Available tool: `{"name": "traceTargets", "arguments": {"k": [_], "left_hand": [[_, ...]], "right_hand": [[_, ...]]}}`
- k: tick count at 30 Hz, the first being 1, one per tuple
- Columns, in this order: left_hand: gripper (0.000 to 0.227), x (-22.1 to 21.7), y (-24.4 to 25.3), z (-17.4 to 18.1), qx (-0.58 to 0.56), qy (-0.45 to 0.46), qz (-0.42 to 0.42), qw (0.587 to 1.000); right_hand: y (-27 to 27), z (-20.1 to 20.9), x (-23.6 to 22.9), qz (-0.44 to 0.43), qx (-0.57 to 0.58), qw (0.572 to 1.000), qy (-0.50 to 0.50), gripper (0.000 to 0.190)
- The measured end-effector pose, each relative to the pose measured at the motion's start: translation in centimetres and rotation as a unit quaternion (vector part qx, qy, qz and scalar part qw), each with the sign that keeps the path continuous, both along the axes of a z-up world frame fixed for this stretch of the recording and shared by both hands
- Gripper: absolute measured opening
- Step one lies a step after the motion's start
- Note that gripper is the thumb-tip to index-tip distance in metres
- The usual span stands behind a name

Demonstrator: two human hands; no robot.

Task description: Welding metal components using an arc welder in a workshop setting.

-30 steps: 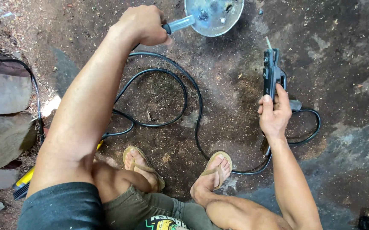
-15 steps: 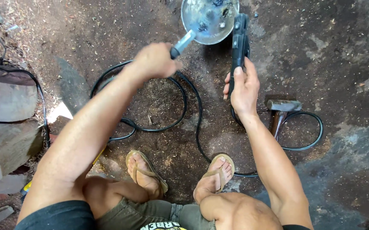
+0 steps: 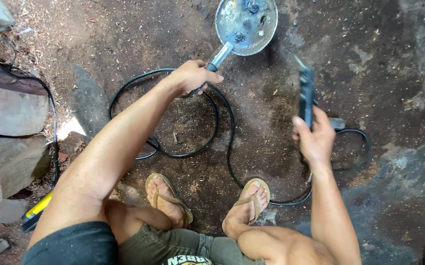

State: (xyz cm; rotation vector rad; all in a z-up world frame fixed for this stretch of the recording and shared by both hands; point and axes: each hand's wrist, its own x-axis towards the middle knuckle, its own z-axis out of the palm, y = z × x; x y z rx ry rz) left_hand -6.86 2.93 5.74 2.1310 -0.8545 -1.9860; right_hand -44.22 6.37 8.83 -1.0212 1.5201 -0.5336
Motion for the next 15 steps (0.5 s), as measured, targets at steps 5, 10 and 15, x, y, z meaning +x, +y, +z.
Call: {"name": "traceTargets", "arguments": {"k": [5,10,15], "left_hand": [[0.07,0.5,-0.1,0.7,0.006,0.0,-0.036,0.999],[0.082,0.8,0.7,0.2,-0.005,-0.04,-0.064,0.997],[0.091,0.3,1.7,1.9,-0.034,-0.071,-0.075,0.994]], "right_hand": [[3.2,-0.4,-8.5,-0.062,-0.011,0.998,0.026,0.024],[6.4,-0.3,-10.8,-0.094,-0.053,0.994,0.003,0.015],[6.1,1.1,-6.3,-0.023,-0.017,1.0,0.01,0.025]]}}
